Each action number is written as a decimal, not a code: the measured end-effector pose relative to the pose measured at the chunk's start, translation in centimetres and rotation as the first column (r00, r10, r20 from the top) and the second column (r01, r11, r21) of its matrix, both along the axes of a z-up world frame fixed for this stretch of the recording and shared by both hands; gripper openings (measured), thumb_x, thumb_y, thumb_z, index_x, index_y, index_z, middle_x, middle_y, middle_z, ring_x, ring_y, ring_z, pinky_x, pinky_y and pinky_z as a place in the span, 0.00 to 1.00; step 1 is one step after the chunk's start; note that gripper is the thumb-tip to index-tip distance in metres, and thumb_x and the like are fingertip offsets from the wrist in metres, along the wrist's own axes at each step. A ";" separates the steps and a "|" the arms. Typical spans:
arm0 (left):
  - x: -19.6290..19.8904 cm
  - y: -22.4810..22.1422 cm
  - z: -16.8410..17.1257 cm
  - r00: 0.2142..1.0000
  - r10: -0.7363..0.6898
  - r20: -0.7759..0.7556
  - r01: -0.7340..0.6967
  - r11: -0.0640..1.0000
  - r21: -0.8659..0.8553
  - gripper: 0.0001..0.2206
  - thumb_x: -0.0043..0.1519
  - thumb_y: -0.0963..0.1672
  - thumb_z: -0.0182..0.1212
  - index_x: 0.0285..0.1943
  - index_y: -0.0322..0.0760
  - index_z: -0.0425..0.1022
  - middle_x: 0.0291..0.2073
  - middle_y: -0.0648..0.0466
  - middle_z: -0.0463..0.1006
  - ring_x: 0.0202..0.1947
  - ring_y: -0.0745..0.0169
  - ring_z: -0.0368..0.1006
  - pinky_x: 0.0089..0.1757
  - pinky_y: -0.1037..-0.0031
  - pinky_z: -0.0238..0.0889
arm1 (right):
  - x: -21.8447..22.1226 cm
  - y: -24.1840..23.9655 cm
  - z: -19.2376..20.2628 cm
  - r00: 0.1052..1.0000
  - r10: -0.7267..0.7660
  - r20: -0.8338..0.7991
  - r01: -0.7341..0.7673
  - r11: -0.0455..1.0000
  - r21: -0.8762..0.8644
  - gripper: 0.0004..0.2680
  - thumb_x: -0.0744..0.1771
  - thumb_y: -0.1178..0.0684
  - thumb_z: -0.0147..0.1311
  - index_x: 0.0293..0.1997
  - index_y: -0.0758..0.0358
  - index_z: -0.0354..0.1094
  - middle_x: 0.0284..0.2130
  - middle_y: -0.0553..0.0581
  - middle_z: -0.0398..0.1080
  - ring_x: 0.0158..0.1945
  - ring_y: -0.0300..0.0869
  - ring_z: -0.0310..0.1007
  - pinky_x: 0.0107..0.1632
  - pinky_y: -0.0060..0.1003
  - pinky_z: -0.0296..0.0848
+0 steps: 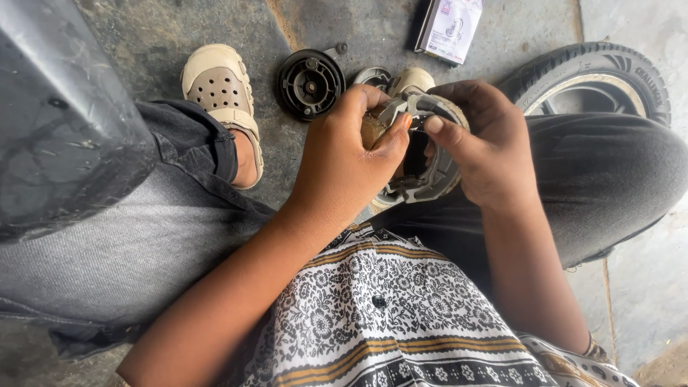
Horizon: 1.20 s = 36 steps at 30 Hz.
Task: The person assembles a brake shoe assembly by hand, fitting springs into the metal shoes and joining them together. They then fit the assembled shoes onto the brake plate, remove them to adjust the springs, and place them back onto the plate.
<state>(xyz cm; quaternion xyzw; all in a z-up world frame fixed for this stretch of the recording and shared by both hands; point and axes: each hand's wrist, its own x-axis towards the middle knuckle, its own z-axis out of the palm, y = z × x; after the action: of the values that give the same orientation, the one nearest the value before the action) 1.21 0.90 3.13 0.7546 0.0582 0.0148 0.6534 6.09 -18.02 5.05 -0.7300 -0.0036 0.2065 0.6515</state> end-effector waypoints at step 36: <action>-0.7 0.7 1.5 0.927 -0.196 -0.318 0.117 0.961 -0.251 0.10 0.63 0.45 0.65 0.42 0.31 0.76 0.29 0.56 0.82 0.30 0.78 0.77 0.31 0.83 0.71 | -2.0 0.1 0.4 0.905 -0.114 -0.410 0.232 0.940 0.251 0.17 0.69 0.58 0.54 0.63 0.81 0.63 0.37 0.60 0.75 0.31 0.36 0.73 0.35 0.28 0.74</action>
<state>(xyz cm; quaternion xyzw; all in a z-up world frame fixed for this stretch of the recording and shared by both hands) 0.53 1.60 4.65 0.6683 0.1107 -0.1750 0.7145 4.10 -17.93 5.44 -0.5666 0.1608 0.2855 0.7560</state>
